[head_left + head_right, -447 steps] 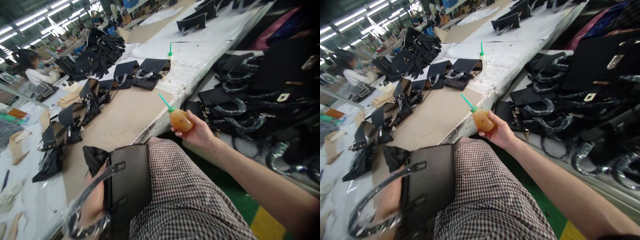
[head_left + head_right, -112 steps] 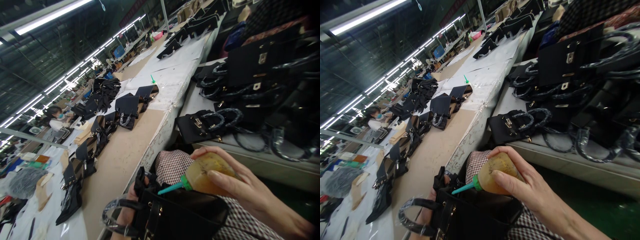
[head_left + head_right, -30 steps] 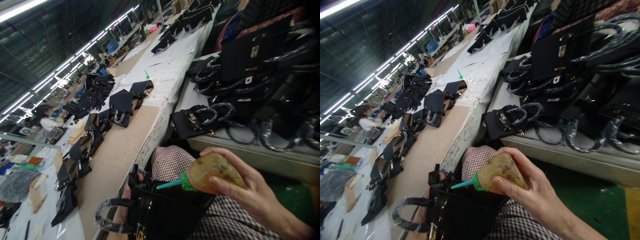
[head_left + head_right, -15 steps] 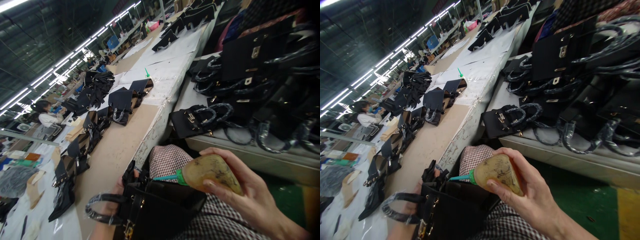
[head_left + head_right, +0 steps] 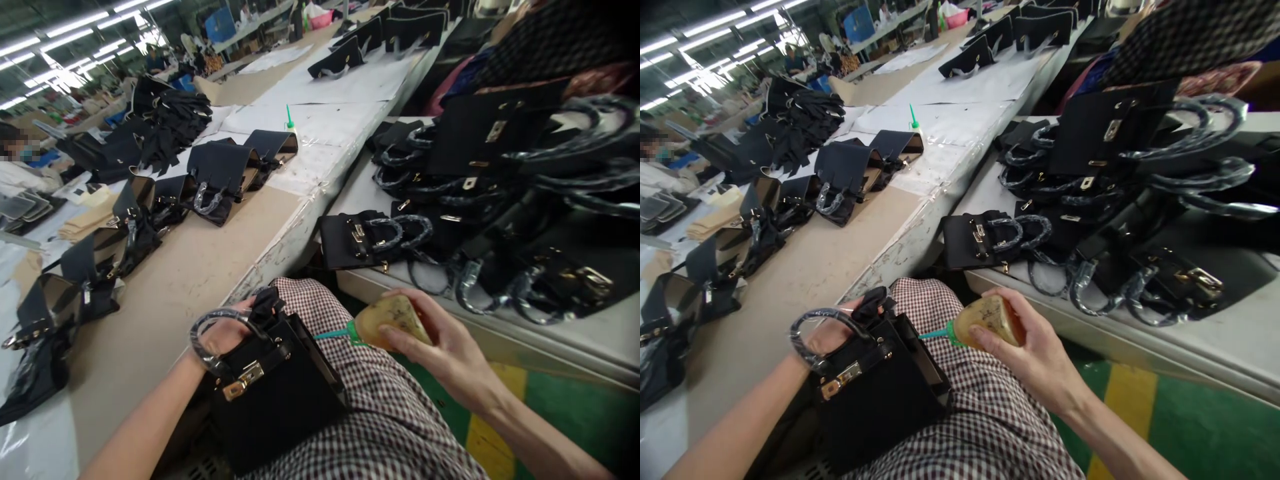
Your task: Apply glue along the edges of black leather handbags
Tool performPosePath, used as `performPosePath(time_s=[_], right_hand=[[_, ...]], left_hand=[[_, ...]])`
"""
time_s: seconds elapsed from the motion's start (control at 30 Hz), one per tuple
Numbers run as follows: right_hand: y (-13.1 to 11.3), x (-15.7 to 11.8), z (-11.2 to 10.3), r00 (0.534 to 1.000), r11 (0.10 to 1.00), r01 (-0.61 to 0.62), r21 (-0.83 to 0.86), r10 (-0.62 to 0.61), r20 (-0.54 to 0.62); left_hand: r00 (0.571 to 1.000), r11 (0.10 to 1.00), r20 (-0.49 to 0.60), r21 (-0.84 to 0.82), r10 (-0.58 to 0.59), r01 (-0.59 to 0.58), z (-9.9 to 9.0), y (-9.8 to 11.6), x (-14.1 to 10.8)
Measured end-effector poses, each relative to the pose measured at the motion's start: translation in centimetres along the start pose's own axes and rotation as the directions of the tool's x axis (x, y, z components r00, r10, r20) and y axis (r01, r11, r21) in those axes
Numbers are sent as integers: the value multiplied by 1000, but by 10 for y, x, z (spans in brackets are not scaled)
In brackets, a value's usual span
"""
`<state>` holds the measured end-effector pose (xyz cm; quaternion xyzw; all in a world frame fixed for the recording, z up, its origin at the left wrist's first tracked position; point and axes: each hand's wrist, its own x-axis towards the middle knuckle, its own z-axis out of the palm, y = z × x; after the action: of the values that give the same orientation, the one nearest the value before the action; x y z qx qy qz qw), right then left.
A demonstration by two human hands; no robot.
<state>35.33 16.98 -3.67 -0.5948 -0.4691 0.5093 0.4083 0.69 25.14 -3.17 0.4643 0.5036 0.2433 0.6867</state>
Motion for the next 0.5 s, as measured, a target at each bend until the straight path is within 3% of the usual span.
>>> performPosePath(time_s=[0.23, 0.37, 0.5], right_hand=[[-3, 24, 16, 981, 963, 194, -186, -184, 67], [-8, 34, 24, 949, 907, 315, -280, -306, 79], [-11, 38, 24, 919, 854, 393, -341, -370, 133]], left_hand=[[998, 998, 25, -24, -59, 59, 3, 4, 2], [993, 993, 35, -31, -114, 115, 3, 6, 0], [995, 995, 26, 14, -100, 100, 1, 4, -1]])
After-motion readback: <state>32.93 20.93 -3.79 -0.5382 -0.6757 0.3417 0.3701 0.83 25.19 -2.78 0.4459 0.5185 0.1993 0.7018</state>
